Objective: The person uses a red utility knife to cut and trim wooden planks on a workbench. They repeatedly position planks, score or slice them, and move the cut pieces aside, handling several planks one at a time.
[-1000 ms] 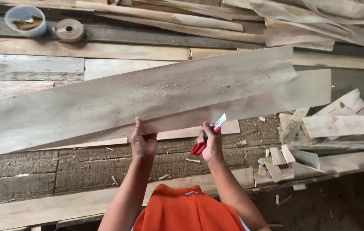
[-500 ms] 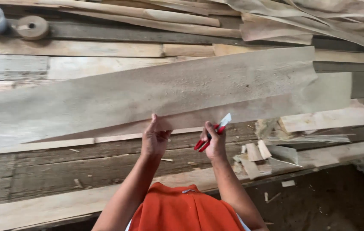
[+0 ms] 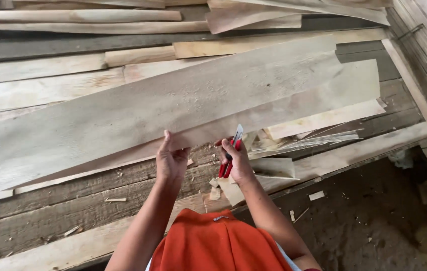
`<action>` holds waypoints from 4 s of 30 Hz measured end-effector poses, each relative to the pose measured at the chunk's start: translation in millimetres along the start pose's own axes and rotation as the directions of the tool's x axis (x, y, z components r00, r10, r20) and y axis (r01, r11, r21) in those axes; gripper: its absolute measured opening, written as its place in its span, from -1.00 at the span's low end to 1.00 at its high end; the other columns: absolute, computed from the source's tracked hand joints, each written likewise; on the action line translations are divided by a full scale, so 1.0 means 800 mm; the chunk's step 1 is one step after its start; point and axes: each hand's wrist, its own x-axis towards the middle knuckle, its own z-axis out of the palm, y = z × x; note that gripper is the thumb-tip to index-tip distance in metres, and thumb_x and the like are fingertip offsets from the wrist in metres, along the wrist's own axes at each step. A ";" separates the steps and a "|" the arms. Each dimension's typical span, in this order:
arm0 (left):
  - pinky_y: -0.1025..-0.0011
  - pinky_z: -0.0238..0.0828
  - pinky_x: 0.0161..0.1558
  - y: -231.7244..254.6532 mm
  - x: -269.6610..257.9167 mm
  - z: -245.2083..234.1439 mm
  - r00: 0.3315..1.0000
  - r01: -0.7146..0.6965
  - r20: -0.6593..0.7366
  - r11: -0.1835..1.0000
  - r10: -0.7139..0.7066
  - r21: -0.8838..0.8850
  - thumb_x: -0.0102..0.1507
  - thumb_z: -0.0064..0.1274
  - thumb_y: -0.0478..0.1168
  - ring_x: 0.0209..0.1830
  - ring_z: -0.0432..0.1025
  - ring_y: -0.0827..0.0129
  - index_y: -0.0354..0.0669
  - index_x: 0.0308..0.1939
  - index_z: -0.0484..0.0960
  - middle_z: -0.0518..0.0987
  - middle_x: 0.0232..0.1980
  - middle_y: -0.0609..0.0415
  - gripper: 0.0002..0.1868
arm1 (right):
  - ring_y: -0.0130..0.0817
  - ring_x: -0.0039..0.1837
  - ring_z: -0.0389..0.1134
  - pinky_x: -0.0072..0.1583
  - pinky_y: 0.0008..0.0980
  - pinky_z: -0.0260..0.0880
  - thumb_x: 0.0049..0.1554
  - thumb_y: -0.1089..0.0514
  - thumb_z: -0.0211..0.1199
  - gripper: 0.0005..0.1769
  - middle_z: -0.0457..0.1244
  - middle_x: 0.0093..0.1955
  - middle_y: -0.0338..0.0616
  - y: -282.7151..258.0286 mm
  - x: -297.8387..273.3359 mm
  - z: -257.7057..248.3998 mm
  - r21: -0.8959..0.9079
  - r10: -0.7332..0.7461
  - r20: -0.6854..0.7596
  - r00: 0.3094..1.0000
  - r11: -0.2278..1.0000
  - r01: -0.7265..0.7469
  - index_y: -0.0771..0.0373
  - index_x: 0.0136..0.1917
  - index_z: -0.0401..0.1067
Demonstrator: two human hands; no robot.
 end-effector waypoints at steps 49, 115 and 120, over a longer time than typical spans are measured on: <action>0.23 0.68 -0.23 0.626 -0.055 -0.350 0.450 -0.741 -0.629 0.658 0.634 0.134 0.11 0.41 0.05 -0.25 0.65 0.19 -0.25 -0.07 0.65 0.65 -0.18 -0.09 -0.48 | 0.02 -0.10 0.48 -0.11 -0.09 0.52 0.10 -0.06 0.44 -0.64 0.42 -0.01 -0.06 0.170 -0.171 0.448 -0.663 0.025 0.691 0.723 0.421 0.619 -0.05 0.16 0.56; -0.05 0.40 0.28 -0.097 -0.029 -0.165 0.928 -0.370 0.370 0.199 0.039 0.907 0.28 0.06 -0.31 0.28 0.42 -0.21 -0.06 0.46 0.30 0.46 0.36 -0.26 -0.36 | 0.02 0.03 0.48 0.09 0.11 0.54 0.25 -0.04 0.15 -0.74 0.27 0.07 -0.29 0.051 -0.132 -0.064 -0.999 0.100 0.044 0.994 0.002 0.044 -0.15 0.22 0.34; 0.03 0.49 0.21 -0.259 -0.006 -0.133 0.938 -0.341 0.341 0.001 -0.057 0.940 0.23 0.16 -0.22 0.22 0.50 -0.06 -0.02 0.47 0.34 0.43 0.40 -0.19 -0.30 | 0.11 0.00 0.47 0.06 0.16 0.55 0.15 0.17 0.26 -0.58 0.15 0.18 -0.18 -0.016 -0.107 -0.219 -0.999 0.082 0.011 0.997 -0.033 0.014 0.01 0.27 0.30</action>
